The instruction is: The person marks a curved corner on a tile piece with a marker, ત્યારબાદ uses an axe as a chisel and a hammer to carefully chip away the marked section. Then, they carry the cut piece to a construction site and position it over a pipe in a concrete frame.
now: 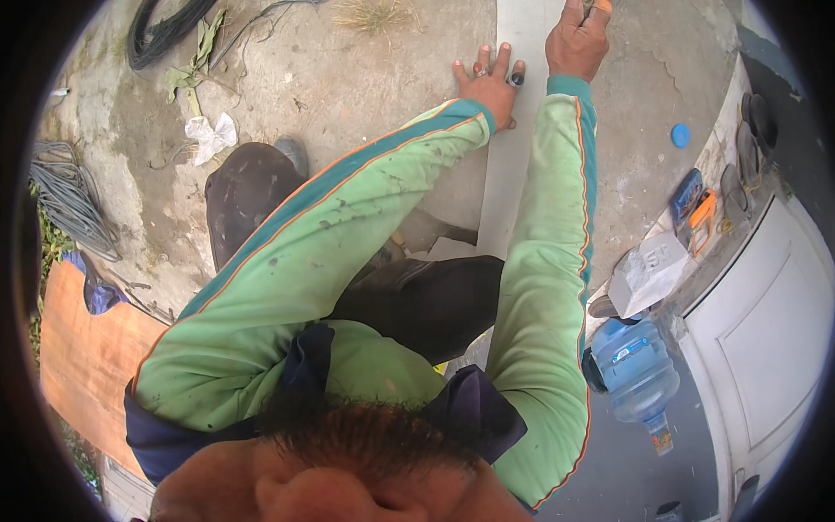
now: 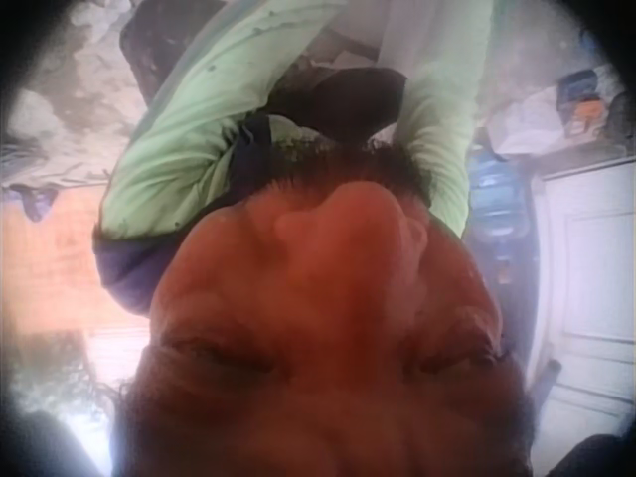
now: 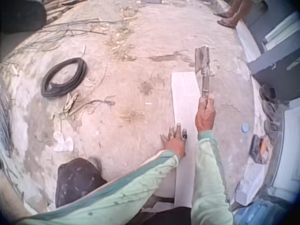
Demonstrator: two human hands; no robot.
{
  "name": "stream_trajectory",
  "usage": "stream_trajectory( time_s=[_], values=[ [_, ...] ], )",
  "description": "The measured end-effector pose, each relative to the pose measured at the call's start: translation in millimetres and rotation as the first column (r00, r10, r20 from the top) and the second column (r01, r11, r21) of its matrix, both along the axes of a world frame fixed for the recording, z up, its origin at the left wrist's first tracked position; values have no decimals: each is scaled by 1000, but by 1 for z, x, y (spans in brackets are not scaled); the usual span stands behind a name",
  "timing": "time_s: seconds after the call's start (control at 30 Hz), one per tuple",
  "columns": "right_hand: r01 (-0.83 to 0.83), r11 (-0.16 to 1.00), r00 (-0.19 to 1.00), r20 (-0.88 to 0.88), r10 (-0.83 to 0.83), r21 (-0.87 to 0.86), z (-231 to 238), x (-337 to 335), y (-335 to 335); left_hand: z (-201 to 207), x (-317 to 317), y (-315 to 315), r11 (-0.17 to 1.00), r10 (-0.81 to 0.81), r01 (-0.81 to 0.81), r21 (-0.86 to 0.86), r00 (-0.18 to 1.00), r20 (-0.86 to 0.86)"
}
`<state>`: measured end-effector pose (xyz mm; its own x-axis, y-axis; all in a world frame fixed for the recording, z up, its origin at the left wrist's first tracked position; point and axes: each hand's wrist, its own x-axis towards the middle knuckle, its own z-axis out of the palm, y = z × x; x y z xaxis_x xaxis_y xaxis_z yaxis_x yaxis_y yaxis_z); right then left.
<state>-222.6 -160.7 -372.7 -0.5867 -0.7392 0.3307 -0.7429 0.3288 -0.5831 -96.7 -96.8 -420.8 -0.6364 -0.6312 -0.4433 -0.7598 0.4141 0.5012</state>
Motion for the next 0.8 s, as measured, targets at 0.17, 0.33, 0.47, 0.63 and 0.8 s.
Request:
stream_trajectory(
  time_s=[0.17,0.33,0.47,0.63,0.8],
  values=[
    [54,953,988,-152,-8,299,-34,-37,13,5,-5,-2,999,-26,26,26,1000,-6],
    [45,984,960,266,-91,172,9,10,46,2,2,0,1000,-11,10,21,1000,29],
    [64,996,979,191,-74,57,28,24,56,-3,-4,-2,999,32,-32,0,999,25],
    [52,940,999,-7,-53,336,-26,-25,73,-2,-9,5,999,19,-18,31,999,-46],
    [71,959,935,318,-160,275,13,26,95,-12,-1,3,998,37,-38,47,999,16]
  ],
)
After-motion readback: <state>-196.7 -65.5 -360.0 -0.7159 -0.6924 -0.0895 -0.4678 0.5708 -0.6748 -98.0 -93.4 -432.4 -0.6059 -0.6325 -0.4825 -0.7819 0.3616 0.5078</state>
